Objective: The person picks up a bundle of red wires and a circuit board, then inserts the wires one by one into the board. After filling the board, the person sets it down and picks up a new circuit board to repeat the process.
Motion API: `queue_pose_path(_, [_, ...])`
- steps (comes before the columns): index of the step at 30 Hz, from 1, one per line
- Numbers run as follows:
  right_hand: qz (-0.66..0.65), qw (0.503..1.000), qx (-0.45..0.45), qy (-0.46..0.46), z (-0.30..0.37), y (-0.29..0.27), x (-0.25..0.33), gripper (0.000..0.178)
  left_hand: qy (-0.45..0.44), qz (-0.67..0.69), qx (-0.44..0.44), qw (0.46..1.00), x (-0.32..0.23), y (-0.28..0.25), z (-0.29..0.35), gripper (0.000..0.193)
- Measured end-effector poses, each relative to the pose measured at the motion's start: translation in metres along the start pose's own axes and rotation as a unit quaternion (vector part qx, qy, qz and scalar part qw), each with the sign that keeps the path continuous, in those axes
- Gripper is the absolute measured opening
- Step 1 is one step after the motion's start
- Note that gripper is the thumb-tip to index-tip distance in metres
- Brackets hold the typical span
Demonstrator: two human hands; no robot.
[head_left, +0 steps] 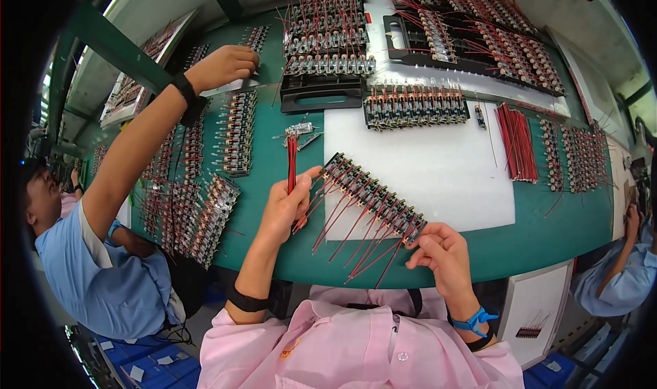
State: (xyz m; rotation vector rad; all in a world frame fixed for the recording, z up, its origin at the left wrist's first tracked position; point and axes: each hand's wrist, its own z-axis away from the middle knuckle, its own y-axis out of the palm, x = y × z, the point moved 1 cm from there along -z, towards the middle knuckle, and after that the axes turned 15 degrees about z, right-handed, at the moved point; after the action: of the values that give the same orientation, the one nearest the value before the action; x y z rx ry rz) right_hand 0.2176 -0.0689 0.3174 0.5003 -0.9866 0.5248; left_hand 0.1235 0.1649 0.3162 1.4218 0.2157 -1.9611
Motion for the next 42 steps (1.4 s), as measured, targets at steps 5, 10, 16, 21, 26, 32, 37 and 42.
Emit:
queue_pose_path(5, [-0.014, 1.0, -0.012, -0.004, -0.001, -0.001, -0.006, 0.01, 0.019, 0.004, 0.019, 1.0, -0.006, 0.005, 0.008, 0.042])
queue_pose_path(10, [-0.018, 0.999, -0.03, -0.021, 0.007, -0.009, -0.001, 0.007, 0.012, 0.014, 0.032, 0.999, -0.01, 0.012, 0.017, 0.042])
queue_pose_path(16, [-0.038, 0.997, -0.06, -0.041, 0.025, -0.043, 0.002, 0.005, 0.008, 0.006, 0.063, 0.998, -0.006, 0.017, 0.029, 0.042])
queue_pose_path(21, [-0.052, 0.986, -0.133, -0.09, 0.059, -0.108, -0.001, 0.007, 0.012, -0.015, 0.079, 0.997, 0.004, 0.015, 0.039, 0.039])
queue_pose_path(26, [-0.027, 0.941, -0.282, -0.183, 0.115, -0.193, -0.001, 0.009, 0.019, -0.027, 0.069, 0.997, 0.012, 0.004, 0.048, 0.037])
queue_pose_path(32, [-0.037, 0.878, -0.42, -0.227, 0.173, -0.298, -0.005, 0.007, 0.007, -0.03, 0.039, 0.999, 0.02, 0.009, 0.047, 0.036])
queue_pose_path(37, [-0.071, 0.866, -0.449, -0.21, 0.174, -0.392, -0.021, 0.004, 0.011, -0.036, 0.02, 0.999, 0.025, 0.015, 0.043, 0.035])
queue_pose_path(42, [-0.087, 0.87, -0.452, -0.178, 0.15, -0.46, -0.038, 0.005, 0.03, -0.015, 0.004, 0.999, 0.025, 0.024, 0.044, 0.033])
